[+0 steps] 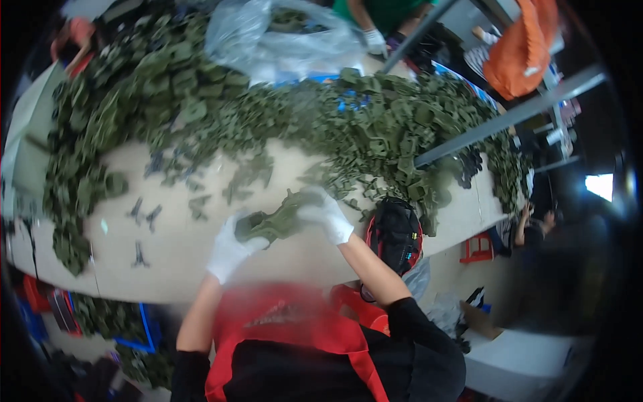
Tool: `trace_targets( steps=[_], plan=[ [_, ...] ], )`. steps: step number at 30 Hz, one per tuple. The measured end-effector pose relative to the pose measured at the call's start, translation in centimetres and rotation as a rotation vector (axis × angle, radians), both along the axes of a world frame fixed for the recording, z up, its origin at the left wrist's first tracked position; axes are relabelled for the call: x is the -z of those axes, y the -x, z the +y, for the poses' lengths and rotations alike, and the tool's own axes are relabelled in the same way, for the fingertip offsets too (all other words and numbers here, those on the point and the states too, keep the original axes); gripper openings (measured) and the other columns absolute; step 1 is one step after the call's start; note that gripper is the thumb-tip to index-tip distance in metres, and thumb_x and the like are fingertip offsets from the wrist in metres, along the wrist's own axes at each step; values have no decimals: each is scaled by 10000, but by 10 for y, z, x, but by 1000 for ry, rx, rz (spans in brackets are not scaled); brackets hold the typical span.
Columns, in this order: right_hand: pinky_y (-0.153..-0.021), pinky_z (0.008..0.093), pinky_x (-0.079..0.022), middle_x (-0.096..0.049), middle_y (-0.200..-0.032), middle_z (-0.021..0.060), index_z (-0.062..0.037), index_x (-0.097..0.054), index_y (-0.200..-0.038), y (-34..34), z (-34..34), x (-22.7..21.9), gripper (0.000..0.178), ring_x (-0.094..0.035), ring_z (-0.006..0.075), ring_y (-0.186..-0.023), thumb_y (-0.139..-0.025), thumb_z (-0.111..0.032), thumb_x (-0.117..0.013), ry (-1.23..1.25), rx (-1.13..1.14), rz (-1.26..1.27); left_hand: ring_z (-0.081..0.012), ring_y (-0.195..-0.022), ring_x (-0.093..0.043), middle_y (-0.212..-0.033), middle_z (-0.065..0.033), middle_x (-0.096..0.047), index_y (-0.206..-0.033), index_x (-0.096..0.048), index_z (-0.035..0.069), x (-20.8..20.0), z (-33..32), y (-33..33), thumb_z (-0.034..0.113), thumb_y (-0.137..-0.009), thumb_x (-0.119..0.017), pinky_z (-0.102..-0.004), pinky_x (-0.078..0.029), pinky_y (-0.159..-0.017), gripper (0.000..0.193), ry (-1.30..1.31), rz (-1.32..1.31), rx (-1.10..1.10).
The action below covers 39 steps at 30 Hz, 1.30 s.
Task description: The person assembles or inspects green plastic toy vehicle parts by hand on a factory assembly line.
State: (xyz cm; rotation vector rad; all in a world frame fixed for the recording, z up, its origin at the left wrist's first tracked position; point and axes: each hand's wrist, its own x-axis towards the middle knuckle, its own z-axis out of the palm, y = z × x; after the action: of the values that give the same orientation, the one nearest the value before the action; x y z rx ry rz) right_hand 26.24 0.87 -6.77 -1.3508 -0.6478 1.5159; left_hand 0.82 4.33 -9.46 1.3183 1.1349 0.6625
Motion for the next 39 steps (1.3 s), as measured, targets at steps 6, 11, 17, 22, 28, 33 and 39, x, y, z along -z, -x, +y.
trace_targets(
  steps=[6,11,17,22,28,33,39],
  plan=[
    [-760,337,-521,-608,-1005,105,-59,-585,-1081,-218,91,-26,404,-591,210,-905,-715,-92,-752,-494,744,-763,-309,-1134,-557,-1332,-191,-429,-1447,-318,57,-12,6,-15,191,-678,-824,-386,-488,-922,930,-125,278,56],
    [-880,380,-494,-620,-1090,136,-77,-555,-1198,-356,129,-88,645,-614,275,-975,-636,-197,-847,-257,1284,-1307,-277,-1060,-587,-1285,-165,-488,-1396,-410,45,28,10,13,123,-729,-770,-355,-504,-874,762,-40,335,5],
    [-933,437,-478,-616,-1181,183,-207,-514,-1333,-400,117,-89,680,-596,339,-1101,-722,-394,-747,643,908,-1668,-261,-1006,-597,-1210,-135,-489,-1327,-492,52,48,8,38,91,-722,-760,-352,-518,-793,663,40,381,-108],
    [-947,439,-460,-616,-1188,212,-78,-626,-1203,-335,150,-86,531,-568,359,-1128,-761,-365,-687,288,677,-1894,-368,-1008,-585,-1164,-213,-538,-1288,-517,41,76,-4,80,210,-706,-778,-419,-506,-838,660,-87,643,-196],
    [-987,436,-423,-509,-1305,221,-62,-610,-1198,-181,102,-20,367,-507,371,-1192,-849,-162,-671,-435,159,-1942,-406,-1194,-458,-1257,-246,-496,-1285,-509,55,79,83,220,226,-726,-709,-444,-390,-1025,618,-196,975,-927],
    [-878,406,-464,-615,-1039,161,12,-587,-1049,-13,44,54,282,-581,297,-938,-789,-52,-674,-468,-243,-1121,-357,-1332,-344,-1453,-209,-319,-1392,-409,149,37,125,357,377,-662,-789,-446,-370,-1051,854,158,1199,-1446],
    [-796,397,-525,-661,-974,177,-50,-654,-1049,35,-27,95,290,-654,308,-910,-802,-199,-685,-166,-804,-1128,-341,-1320,-400,-1446,-197,-385,-1409,-395,117,70,127,448,426,-621,-836,-410,-389,-1045,954,150,731,-1544]
  ],
)
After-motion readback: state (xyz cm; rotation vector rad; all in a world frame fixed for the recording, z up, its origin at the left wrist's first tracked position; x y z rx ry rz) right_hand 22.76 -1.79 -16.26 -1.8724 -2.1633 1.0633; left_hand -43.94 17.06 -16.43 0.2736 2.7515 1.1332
